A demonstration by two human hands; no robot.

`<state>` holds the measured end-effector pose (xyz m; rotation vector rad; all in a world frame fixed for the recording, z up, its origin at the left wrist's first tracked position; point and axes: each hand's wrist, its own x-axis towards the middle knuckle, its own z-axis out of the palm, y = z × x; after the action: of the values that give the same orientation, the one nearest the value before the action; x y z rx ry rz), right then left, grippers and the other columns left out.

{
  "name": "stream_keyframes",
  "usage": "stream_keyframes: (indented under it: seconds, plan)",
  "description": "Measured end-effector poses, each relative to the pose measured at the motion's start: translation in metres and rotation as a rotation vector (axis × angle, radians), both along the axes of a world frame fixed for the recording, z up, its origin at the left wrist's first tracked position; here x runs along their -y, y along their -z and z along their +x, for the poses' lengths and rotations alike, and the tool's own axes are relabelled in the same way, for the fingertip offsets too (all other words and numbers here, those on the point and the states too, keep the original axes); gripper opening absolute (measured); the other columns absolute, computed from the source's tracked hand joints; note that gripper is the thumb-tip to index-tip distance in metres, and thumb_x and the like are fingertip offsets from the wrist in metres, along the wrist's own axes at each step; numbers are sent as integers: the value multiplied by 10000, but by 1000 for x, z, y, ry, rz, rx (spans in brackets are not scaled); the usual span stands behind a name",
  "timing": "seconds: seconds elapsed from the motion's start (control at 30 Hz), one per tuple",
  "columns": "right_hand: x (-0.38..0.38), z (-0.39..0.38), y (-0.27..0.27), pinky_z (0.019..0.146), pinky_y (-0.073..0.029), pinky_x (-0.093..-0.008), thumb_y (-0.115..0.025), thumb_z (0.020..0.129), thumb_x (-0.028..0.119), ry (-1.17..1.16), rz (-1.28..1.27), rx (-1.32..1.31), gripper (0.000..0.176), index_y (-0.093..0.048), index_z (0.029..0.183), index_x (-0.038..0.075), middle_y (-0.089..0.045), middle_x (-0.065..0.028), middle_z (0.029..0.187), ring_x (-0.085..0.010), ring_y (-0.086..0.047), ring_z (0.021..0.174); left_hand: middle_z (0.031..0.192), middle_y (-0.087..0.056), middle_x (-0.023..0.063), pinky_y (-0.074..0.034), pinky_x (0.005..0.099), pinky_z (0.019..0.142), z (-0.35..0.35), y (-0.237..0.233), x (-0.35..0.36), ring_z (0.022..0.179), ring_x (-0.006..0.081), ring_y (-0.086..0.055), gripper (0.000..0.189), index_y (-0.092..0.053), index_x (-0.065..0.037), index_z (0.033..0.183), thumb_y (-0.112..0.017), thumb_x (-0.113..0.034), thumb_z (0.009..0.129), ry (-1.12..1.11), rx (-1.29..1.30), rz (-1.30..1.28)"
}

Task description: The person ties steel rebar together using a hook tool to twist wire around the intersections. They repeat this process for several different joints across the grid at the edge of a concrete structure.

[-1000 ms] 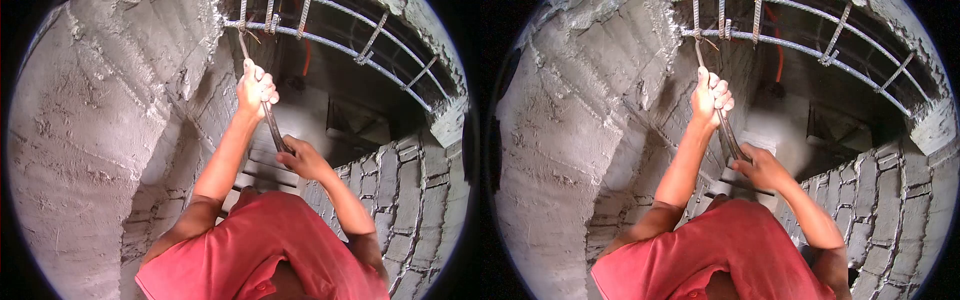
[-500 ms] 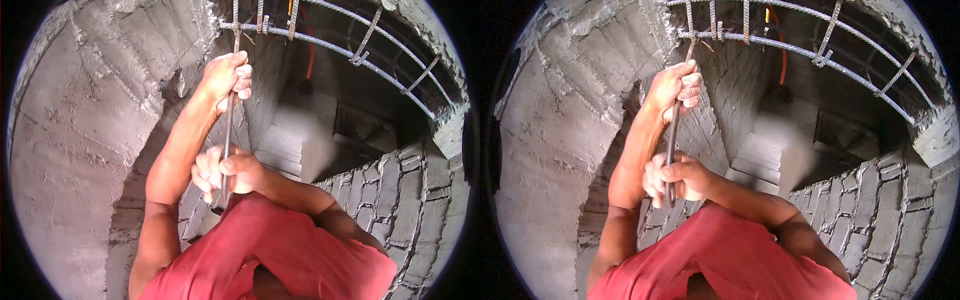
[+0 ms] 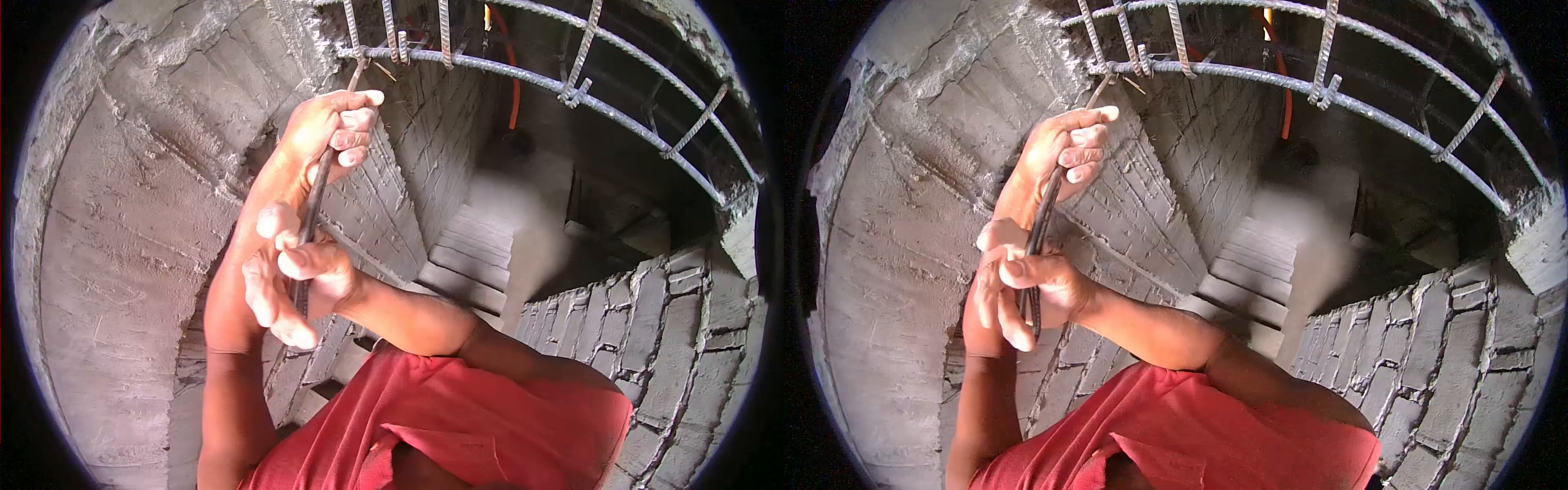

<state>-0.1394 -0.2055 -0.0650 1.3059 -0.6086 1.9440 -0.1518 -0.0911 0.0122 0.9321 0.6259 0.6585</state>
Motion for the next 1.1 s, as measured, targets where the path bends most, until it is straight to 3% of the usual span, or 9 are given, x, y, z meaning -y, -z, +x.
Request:
stream_keyframes:
  seconds: [0.17, 0.33, 0.47, 0.67, 0.77, 0.9, 0.93, 1.0, 1.1]
  plan:
    - [22, 11, 10, 572, -514, -367, -404, 1066, 301, -172, -199, -24, 285, -407, 1309, 152, -406, 4, 676, -123, -445, 488, 628, -432, -37, -444, 252, 411, 13, 0, 20, 436, 64, -409, 234, -572, -28, 1076, -492, -238, 1008, -299, -395, 294]
    - [6, 21, 67, 411, -417, -265, -543, 1014, 357, 290, -421, 1027, 191, -507, 1021, 170, -389, 36, 634, -66, -390, 451, 540, -384, -44, -463, 298, 379, -27, 59, -2, 388, 75, -372, 416, -586, -33, 951, -491, -433, 1016, -325, -691, 579]
    - [-13, 38, 109, 411, -441, -272, -568, 995, 392, 423, -392, 1122, 282, -501, 997, 118, -416, 36, 612, -67, -429, 457, 555, -376, -48, -453, 293, 378, -14, 91, -17, 430, 77, -403, 483, -595, -40, 898, -451, -485, 1020, -360, -674, 735]
    - [-50, -23, 161, 326, -393, -320, -544, 889, 129, 803, -662, 1339, 130, -510, 950, 19, -489, -53, 618, -147, -464, 418, 734, -624, 264, -468, 545, 610, -20, 116, -22, 724, 482, -619, 356, -629, -26, 944, -544, -368, 994, -812, -1078, 1354]
    - [-85, -12, 175, 828, -501, -461, -535, 901, 194, 1512, -544, 1838, 274, -642, 1001, -37, -705, -230, 1031, -325, -677, 978, 717, -624, 245, -467, 542, 624, -12, 160, -53, 702, 484, -616, 339, -606, -46, 951, -485, -355, 1021, -881, -1025, 1298]
    - [-135, 38, 242, 789, -536, -428, -592, 865, 206, 2122, 394, 1945, 208, -699, 969, 61, -713, -205, 969, -313, -695, 923, 950, -612, 290, -445, 526, 761, 44, 183, -49, 890, 493, -576, 379, -567, -2, 945, -424, -341, 1034, -1051, -865, 996]
    - [-138, 55, 260, 632, -534, -429, -592, 869, 205, 2126, 206, 1705, 197, -682, 898, 32, -707, -182, 814, -317, -686, 710, 915, -606, 271, -444, 524, 768, 53, 188, -44, 859, 464, -583, 368, -546, 1, 916, -459, -342, 1016, -1083, -885, 946]
    - [-92, 103, 217, 383, -389, -354, -569, 923, 230, 883, -228, 1853, 236, -589, 769, 52, -579, -77, 616, -183, -521, 428, 818, -582, 197, -460, 500, 745, 54, 187, -33, 766, 364, -586, 339, -506, -11, 866, -549, -330, 972, -1004, -848, 885]
    - [-9, 123, 177, 404, -363, -269, -585, 973, 231, 135, -608, 1046, 159, -489, 954, 105, -510, 6, 721, -101, -495, 522, 660, -481, 30, -464, 394, 531, 48, 157, -10, 554, 157, -508, 299, -454, -76, 814, -677, -254, 908, -814, -702, 739]
